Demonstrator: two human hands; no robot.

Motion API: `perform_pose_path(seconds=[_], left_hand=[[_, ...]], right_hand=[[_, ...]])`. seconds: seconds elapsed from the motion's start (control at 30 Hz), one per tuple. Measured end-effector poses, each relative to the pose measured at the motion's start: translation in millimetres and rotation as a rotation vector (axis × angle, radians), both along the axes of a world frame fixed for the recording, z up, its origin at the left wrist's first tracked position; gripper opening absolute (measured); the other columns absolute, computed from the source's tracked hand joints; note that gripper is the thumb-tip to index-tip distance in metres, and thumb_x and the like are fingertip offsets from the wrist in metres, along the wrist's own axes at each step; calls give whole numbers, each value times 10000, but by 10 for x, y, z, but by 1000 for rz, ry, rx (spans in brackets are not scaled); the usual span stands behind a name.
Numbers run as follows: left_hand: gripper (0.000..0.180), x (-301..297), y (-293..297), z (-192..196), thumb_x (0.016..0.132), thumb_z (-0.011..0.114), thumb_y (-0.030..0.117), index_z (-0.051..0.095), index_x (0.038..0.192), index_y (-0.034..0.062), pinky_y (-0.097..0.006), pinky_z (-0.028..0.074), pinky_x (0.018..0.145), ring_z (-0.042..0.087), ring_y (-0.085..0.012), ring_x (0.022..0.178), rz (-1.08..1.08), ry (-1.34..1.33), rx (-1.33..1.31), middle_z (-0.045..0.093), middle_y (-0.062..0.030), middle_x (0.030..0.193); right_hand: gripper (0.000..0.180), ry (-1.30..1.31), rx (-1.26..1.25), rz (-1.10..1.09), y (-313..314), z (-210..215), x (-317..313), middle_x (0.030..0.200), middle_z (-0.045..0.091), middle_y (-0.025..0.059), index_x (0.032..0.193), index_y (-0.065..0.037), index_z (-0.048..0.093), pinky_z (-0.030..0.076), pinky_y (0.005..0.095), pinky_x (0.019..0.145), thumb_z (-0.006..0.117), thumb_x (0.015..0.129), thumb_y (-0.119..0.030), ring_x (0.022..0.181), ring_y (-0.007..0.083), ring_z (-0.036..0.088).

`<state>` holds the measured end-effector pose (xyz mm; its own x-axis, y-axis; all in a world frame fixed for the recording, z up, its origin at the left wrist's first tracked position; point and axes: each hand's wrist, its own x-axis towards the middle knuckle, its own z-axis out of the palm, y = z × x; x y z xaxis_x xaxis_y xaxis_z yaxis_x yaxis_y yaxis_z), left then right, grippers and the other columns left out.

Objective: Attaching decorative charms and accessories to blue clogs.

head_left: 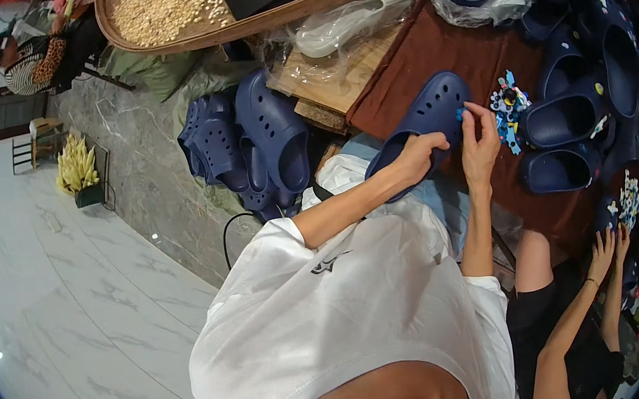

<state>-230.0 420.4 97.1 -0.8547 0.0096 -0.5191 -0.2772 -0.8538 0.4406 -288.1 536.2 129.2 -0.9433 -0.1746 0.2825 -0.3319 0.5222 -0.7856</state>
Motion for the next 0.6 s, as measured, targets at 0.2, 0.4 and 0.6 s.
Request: perform_pose_path(seconds=[0.2,0.4,0.6], left_hand=[[137,29,-4,18,693,624,-10,608,815,52,-269,457,698,568,-121,752,-14,28,-18,599,-12,810],[58,79,-117,-189,711,646,33,617,714,83,-265,434,713,563,-127,745,-229,34,-38,608,11,789],[26,50,-198,19,748,625,53,646,763,54,-256,465,672,604,-126,760,-245,-15,-41,656,-28,839]], right_hand=[[143,-294,-199,12,135,-130,-43,975,649,18,1079,-19,655,460,238,821,634,965,-103,909,94,582],[82,-279,-265,-66,170,-190,-17,857,606,1,956,-25,666,452,227,736,692,893,-70,792,80,552],[91,-332,-348,-69,171,-248,-15,810,603,-26,922,-35,669,416,206,654,717,886,-104,734,50,506]])
